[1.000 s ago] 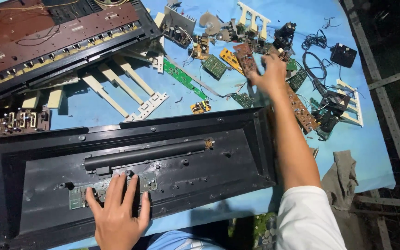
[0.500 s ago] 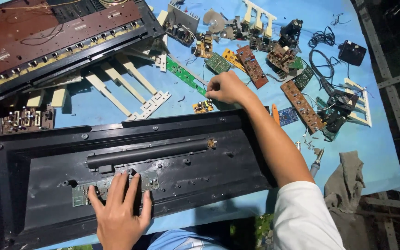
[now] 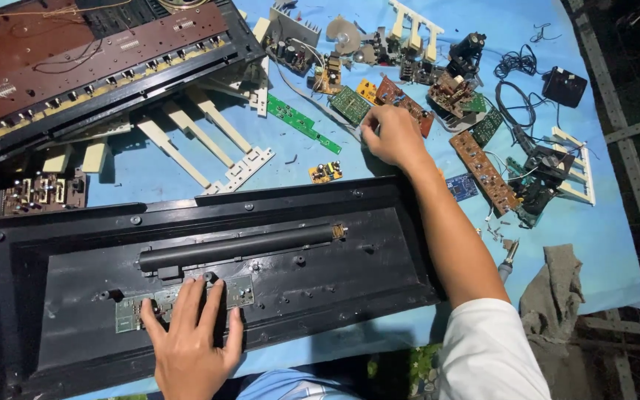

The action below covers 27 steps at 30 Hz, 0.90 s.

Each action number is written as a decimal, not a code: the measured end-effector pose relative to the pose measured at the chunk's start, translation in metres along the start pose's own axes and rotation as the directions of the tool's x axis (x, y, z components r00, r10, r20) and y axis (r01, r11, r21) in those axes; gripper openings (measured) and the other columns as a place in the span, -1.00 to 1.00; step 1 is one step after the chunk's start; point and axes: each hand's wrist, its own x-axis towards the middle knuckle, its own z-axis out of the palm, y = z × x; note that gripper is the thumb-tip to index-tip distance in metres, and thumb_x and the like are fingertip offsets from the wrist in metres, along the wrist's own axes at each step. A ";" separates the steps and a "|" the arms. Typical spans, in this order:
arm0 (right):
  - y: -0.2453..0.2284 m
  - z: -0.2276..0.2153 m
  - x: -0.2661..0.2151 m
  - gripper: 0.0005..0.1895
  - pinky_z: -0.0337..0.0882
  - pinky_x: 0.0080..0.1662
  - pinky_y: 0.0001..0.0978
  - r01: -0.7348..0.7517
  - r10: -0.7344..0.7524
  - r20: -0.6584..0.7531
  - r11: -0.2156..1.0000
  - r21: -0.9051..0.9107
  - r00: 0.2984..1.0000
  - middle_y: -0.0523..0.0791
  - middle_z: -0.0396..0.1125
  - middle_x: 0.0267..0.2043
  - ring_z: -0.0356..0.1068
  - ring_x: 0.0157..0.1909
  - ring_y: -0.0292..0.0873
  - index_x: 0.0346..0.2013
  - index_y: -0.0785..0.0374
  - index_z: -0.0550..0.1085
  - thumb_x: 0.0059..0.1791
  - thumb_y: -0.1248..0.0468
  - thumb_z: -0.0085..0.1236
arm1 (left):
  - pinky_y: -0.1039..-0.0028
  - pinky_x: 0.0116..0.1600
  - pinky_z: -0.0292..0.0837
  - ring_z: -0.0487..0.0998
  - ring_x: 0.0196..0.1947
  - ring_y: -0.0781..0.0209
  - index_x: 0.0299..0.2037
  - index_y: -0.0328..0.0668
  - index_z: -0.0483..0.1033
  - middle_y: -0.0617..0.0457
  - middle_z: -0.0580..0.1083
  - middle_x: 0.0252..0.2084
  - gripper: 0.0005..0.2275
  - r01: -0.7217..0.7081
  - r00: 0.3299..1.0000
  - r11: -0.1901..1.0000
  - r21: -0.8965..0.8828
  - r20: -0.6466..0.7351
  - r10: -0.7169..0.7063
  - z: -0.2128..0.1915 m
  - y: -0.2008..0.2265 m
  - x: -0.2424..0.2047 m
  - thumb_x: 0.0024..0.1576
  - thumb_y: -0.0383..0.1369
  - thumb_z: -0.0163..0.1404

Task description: The person works on a black rectangular chassis, using a screwdriver to tighten screws on a cylindrical component. They then place several circuit boards into the chassis, aligning them with the internal structure.

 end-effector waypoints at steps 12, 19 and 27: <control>-0.013 -0.027 -0.082 -0.53 0.30 -0.16 -0.12 0.064 -0.139 0.404 0.979 0.194 0.904 -0.06 0.42 -0.28 0.36 -0.31 -0.03 -0.22 0.25 0.52 0.19 -0.01 -0.25 | -0.35 0.40 0.16 0.59 0.19 0.03 0.05 -0.04 0.65 -0.06 0.58 0.15 -0.61 0.016 0.999 1.000 0.013 0.038 -0.016 0.004 -0.005 -0.003 0.05 -0.13 0.10; -0.025 -0.011 -0.171 -0.76 0.38 -0.13 -0.09 0.268 -0.275 -0.003 0.933 0.241 0.961 -0.05 0.48 -0.26 0.46 -0.21 0.05 -0.19 0.25 0.54 0.12 0.16 0.00 | -0.27 0.51 0.12 0.54 0.27 0.09 0.06 0.12 0.65 0.05 0.56 0.15 -0.58 0.060 0.979 0.998 0.021 0.194 -0.063 -0.003 -0.023 -0.018 -0.01 -0.07 0.13; -0.042 0.004 -0.209 -0.89 0.33 -0.22 -0.19 0.325 -0.285 -0.221 0.930 0.172 0.933 -0.13 0.45 -0.33 0.43 -0.30 -0.02 -0.26 0.17 0.50 0.08 0.23 0.09 | -0.22 0.63 -0.02 0.50 0.35 0.09 0.08 0.13 0.65 0.09 0.54 0.24 -0.59 0.107 0.954 0.992 0.067 0.273 -0.121 0.006 -0.044 -0.058 0.02 -0.07 0.06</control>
